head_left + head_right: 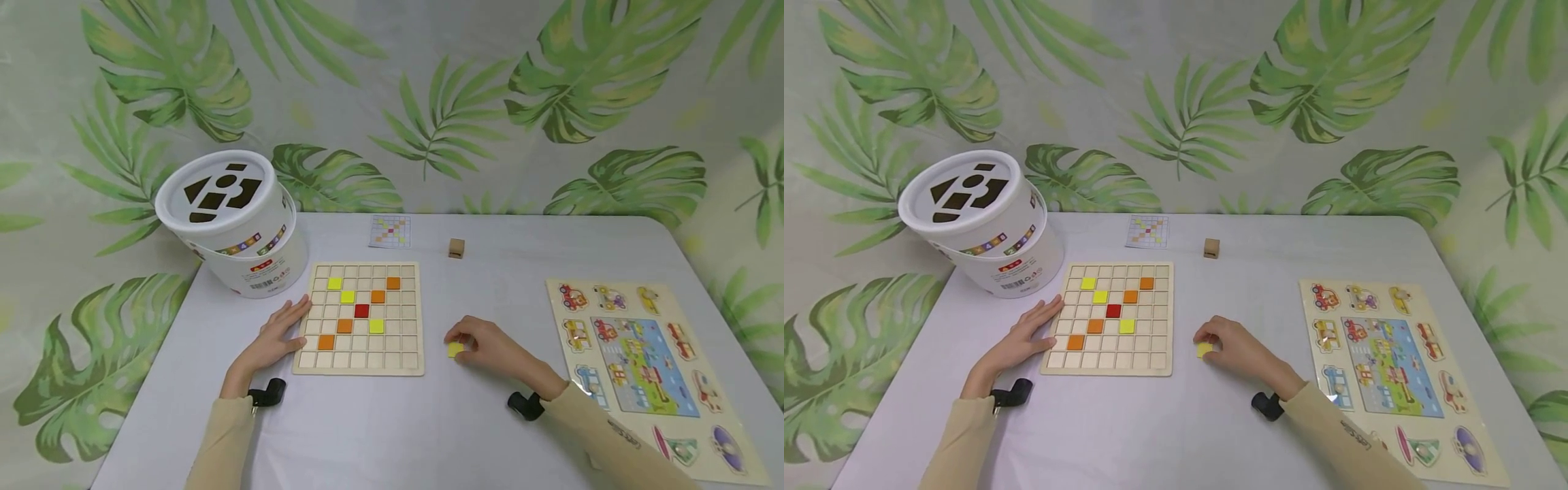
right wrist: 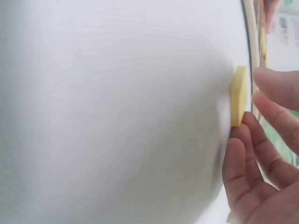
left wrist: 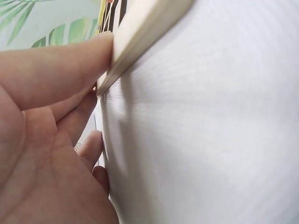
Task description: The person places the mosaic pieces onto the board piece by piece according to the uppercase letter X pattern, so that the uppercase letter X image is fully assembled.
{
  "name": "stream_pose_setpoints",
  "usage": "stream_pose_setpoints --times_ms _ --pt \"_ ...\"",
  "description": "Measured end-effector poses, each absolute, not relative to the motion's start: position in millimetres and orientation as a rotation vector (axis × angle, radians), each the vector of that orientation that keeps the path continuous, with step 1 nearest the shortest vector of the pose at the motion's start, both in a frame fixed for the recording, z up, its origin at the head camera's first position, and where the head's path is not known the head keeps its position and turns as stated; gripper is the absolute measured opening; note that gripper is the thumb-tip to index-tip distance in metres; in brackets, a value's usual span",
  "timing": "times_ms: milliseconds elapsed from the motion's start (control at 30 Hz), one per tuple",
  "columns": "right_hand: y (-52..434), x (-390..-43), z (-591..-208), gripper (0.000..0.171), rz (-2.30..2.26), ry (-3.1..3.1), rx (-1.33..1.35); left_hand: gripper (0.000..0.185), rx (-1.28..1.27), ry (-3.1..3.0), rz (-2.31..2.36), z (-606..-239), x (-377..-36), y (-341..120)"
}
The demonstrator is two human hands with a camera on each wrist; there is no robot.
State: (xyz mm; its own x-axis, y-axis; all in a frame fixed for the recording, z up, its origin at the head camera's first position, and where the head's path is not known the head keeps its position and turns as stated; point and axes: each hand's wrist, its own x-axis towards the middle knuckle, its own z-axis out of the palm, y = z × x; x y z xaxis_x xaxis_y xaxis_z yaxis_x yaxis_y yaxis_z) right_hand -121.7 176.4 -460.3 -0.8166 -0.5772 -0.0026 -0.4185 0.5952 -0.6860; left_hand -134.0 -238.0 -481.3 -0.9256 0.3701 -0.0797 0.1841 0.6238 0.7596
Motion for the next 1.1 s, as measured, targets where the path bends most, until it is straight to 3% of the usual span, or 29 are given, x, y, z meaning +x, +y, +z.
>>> stream_pose_setpoints --times_ms 367,833,1100 --pt "168 -121 -462 0.028 -0.977 2.677 -0.852 0.069 0.426 2.624 1.177 -484 -135 -238" --pt "94 -135 -463 0.023 -1.005 2.597 -0.935 0.069 0.447 2.618 1.193 -482 -134 -238" --pt "77 -136 -462 0.023 -0.881 2.644 -0.969 0.069 0.432 2.615 1.199 -482 -134 -237"
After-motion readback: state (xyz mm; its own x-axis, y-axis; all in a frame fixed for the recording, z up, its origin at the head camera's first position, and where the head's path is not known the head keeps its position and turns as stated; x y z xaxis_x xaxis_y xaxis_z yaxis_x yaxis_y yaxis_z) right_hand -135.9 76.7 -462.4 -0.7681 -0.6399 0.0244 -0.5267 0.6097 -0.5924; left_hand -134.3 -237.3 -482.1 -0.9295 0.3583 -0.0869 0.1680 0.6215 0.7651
